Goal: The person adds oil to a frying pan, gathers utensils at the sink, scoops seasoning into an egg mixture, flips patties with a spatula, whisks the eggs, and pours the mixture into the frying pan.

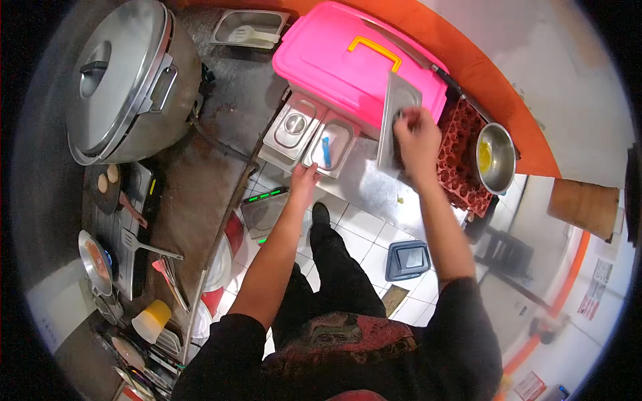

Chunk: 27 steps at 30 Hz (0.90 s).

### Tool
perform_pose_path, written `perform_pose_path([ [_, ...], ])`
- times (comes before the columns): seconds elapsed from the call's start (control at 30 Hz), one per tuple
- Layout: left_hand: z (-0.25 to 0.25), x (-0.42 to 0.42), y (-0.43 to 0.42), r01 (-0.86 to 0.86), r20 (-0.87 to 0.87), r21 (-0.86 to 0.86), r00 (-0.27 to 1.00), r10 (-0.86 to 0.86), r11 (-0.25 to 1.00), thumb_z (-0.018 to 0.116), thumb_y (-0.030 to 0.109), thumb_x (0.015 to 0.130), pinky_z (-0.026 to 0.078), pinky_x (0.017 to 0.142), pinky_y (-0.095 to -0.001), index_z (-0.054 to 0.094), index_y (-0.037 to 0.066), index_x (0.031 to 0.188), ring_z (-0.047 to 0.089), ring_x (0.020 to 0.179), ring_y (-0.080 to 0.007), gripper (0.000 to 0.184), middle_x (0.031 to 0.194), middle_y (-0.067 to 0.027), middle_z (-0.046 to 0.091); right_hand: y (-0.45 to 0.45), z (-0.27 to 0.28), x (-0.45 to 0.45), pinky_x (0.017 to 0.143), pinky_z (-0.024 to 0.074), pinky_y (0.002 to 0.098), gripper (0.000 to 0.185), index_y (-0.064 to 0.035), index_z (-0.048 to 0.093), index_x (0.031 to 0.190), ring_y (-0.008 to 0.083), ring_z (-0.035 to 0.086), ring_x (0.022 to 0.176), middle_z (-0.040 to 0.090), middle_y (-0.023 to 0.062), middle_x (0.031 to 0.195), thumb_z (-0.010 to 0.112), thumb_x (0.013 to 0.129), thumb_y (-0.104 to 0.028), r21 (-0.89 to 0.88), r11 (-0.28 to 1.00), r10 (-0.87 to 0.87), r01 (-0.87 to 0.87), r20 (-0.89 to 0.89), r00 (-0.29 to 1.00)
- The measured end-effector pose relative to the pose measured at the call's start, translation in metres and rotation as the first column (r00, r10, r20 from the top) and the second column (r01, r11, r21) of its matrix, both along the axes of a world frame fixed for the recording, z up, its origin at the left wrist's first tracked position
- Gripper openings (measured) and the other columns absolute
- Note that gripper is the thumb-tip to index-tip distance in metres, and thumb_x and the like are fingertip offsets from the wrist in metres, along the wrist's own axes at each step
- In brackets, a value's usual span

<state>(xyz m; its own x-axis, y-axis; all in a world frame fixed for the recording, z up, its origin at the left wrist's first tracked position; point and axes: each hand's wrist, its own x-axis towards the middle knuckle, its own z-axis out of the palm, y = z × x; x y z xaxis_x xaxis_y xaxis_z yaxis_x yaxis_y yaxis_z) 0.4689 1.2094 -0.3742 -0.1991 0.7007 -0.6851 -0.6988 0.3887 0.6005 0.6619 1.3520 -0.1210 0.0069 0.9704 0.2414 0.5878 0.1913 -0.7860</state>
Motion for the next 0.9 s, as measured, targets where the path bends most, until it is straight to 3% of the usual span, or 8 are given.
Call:
perform_pose_path([
  [0.07, -0.004, 0.001, 0.000, 0.048, -0.056, 0.050, 0.997, -0.045, 0.998, 0.062, 0.006, 0.084, 0.051, 0.078, -0.0363, 0.052, 0.006, 0.108, 0.059, 0.083, -0.0183, 0.026, 0.095, -0.0072, 0.060, 0.052, -0.018, 0.004, 0.070, 0.0501, 0.0405, 0.021, -0.0018, 0.065, 0.091, 0.0338, 0.064, 0.075, 0.066, 0.0168, 0.079, 0.067, 0.075, -0.016, -0.058, 0.997, -0.034, 0.043, 0.147, 0.989],
  [0.37, 0.042, 0.000, -0.049, 0.023, -0.202, 0.005, 0.979, -0.022, 1.000, 0.059, 0.002, 0.079, 0.050, 0.065, -0.0308, 0.053, -0.003, 0.114, 0.060, 0.076, -0.0163, 0.036, 0.093, -0.0082, 0.063, 0.116, -0.049, -0.025, 0.076, 0.0495, 0.0446, 0.020, -0.0049, 0.068, 0.087, 0.0356, 0.061, 0.084, 0.065, 0.0171, 0.084, 0.066, 0.074, -0.019, 0.135, 0.990, -0.039, -0.039, 0.530, 0.847],
  [0.47, 0.081, -0.014, -0.099, -0.024, -0.137, 0.080, 0.990, 0.035, 0.997, 0.058, 0.002, 0.080, 0.050, 0.066, -0.0295, 0.054, -0.001, 0.110, 0.061, 0.077, -0.0154, 0.031, 0.092, -0.0067, 0.064, 0.079, -0.025, -0.048, 0.077, 0.0479, 0.0440, 0.017, -0.0052, 0.067, 0.086, 0.0349, 0.059, 0.085, 0.063, 0.0152, 0.086, 0.066, 0.075, -0.017, 0.332, 0.943, -0.135, -0.027, 0.453, 0.881],
  [0.53, 0.098, -0.030, -0.152, -0.006, -0.148, 0.008, 0.989, 0.007, 1.000, 0.058, 0.001, 0.080, 0.051, 0.067, -0.0290, 0.054, -0.001, 0.109, 0.061, 0.079, -0.0147, 0.029, 0.092, -0.0062, 0.064, 0.025, -0.012, -0.068, 0.079, 0.0463, 0.0430, 0.013, -0.0049, 0.067, 0.085, 0.0334, 0.057, 0.085, 0.060, 0.0128, 0.087, 0.066, 0.074, -0.013, 0.267, 0.927, 0.185, -0.263, 0.283, 0.941],
  [0.6, 0.141, -0.054, -0.185, -0.011, -0.124, 0.047, 0.992, 0.017, 0.999, 0.059, 0.001, 0.083, 0.052, 0.070, -0.0283, 0.055, 0.001, 0.107, 0.063, 0.080, -0.0130, 0.025, 0.093, -0.0059, 0.065, -0.059, -0.002, -0.091, 0.075, 0.0463, 0.0379, 0.017, -0.0067, 0.066, 0.093, 0.0282, 0.060, 0.084, 0.066, 0.0083, 0.088, 0.066, 0.076, -0.009, -0.013, 0.707, 0.696, -0.707, 0.195, 0.692],
  [0.67, 0.174, -0.074, -0.228, -0.086, -0.132, 0.071, 0.987, 0.095, 0.994, 0.059, 0.001, 0.083, 0.052, 0.071, -0.0288, 0.055, 0.001, 0.106, 0.063, 0.080, -0.0131, 0.024, 0.092, -0.0061, 0.065, -0.151, 0.011, -0.126, 0.072, 0.0452, 0.0378, 0.018, -0.0082, 0.069, 0.092, 0.0279, 0.059, 0.079, 0.065, 0.0075, 0.085, 0.067, 0.074, -0.008, -0.196, 0.444, 0.888, -0.874, -0.038, 0.459],
  [0.7, 0.189, -0.082, -0.250, -0.111, -0.128, 0.111, 0.984, 0.125, 0.988, 0.059, 0.000, 0.084, 0.053, 0.071, -0.0293, 0.055, 0.001, 0.106, 0.063, 0.079, -0.0131, 0.022, 0.092, -0.0063, 0.065, -0.187, 0.011, -0.141, 0.071, 0.0451, 0.0381, 0.018, -0.0094, 0.070, 0.092, 0.0283, 0.059, 0.079, 0.064, 0.0078, 0.083, 0.067, 0.073, -0.008, -0.226, 0.303, 0.939, -0.926, -0.095, 0.331],
  [0.9, 0.261, -0.158, -0.373, -0.117, -0.222, 0.121, 0.965, 0.142, 0.986, 0.059, 0.001, 0.083, 0.052, 0.068, -0.0272, 0.056, -0.001, 0.107, 0.062, 0.079, -0.0130, 0.024, 0.091, -0.0068, 0.064, -0.323, 0.014, -0.246, 0.073, 0.0477, 0.0401, 0.022, -0.0139, 0.073, 0.088, 0.0260, 0.062, 0.083, 0.064, 0.0043, 0.081, 0.067, 0.068, -0.008, -0.273, 0.104, 0.976, -0.956, 0.212, 0.046],
])
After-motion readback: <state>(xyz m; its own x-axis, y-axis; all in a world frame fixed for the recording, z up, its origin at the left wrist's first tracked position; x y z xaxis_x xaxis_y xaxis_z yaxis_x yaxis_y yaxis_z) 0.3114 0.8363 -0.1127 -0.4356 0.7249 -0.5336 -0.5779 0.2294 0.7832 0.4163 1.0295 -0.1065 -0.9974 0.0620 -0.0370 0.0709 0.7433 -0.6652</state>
